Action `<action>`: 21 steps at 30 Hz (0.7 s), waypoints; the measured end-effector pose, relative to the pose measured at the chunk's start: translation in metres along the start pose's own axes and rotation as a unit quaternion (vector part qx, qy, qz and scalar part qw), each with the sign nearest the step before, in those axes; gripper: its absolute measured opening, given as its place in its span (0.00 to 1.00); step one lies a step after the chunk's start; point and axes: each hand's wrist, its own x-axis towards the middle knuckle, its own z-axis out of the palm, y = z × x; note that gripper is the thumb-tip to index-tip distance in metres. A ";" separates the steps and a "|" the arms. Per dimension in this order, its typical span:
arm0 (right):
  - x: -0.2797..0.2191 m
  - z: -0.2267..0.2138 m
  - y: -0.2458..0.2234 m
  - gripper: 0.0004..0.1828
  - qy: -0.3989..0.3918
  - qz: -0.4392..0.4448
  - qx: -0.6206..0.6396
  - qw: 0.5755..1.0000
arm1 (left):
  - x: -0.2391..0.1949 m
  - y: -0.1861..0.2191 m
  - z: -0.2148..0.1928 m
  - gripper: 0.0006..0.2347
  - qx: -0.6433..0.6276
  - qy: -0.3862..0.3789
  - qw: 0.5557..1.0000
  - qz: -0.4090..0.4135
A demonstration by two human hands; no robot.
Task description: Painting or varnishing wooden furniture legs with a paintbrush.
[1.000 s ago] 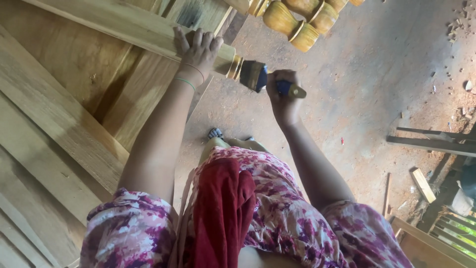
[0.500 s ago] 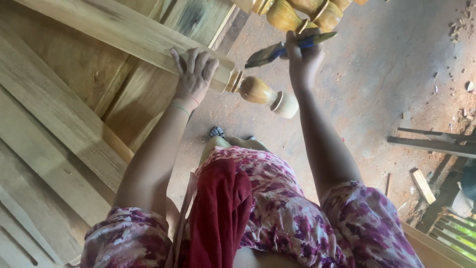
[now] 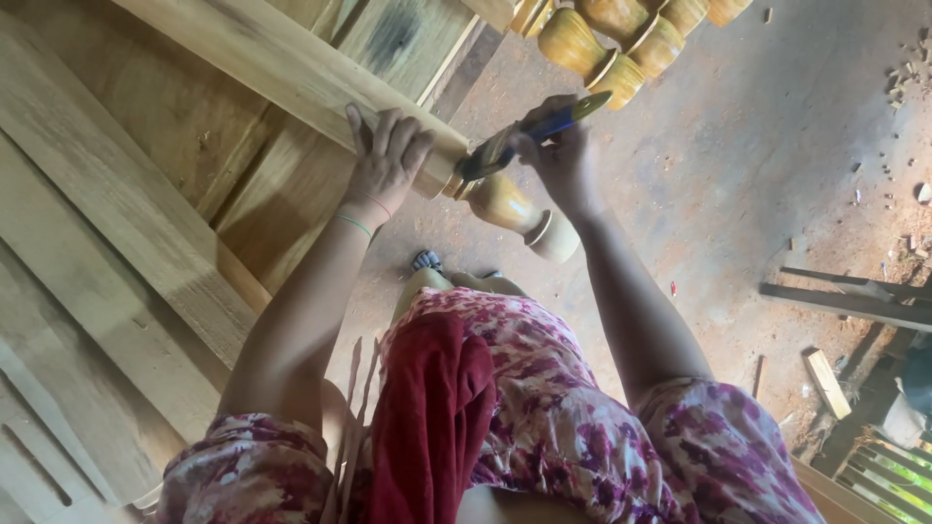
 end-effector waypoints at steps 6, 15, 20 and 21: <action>0.009 -0.031 0.072 0.23 0.013 0.030 -0.031 0.999 | -0.034 0.004 0.015 0.19 -0.029 0.024 0.999 -0.012; 0.006 -0.024 0.081 0.23 0.103 0.148 0.055 0.982 | -0.053 0.012 -0.008 0.21 -0.030 0.002 0.998 -0.047; -0.030 0.032 -0.039 0.15 0.056 -0.005 -0.166 0.985 | -0.046 0.012 -0.021 0.19 -0.052 0.018 0.997 -0.049; -0.050 0.038 -0.007 0.15 0.053 -0.005 -0.167 0.985 | -0.046 0.012 -0.020 0.19 -0.052 0.018 0.997 -0.052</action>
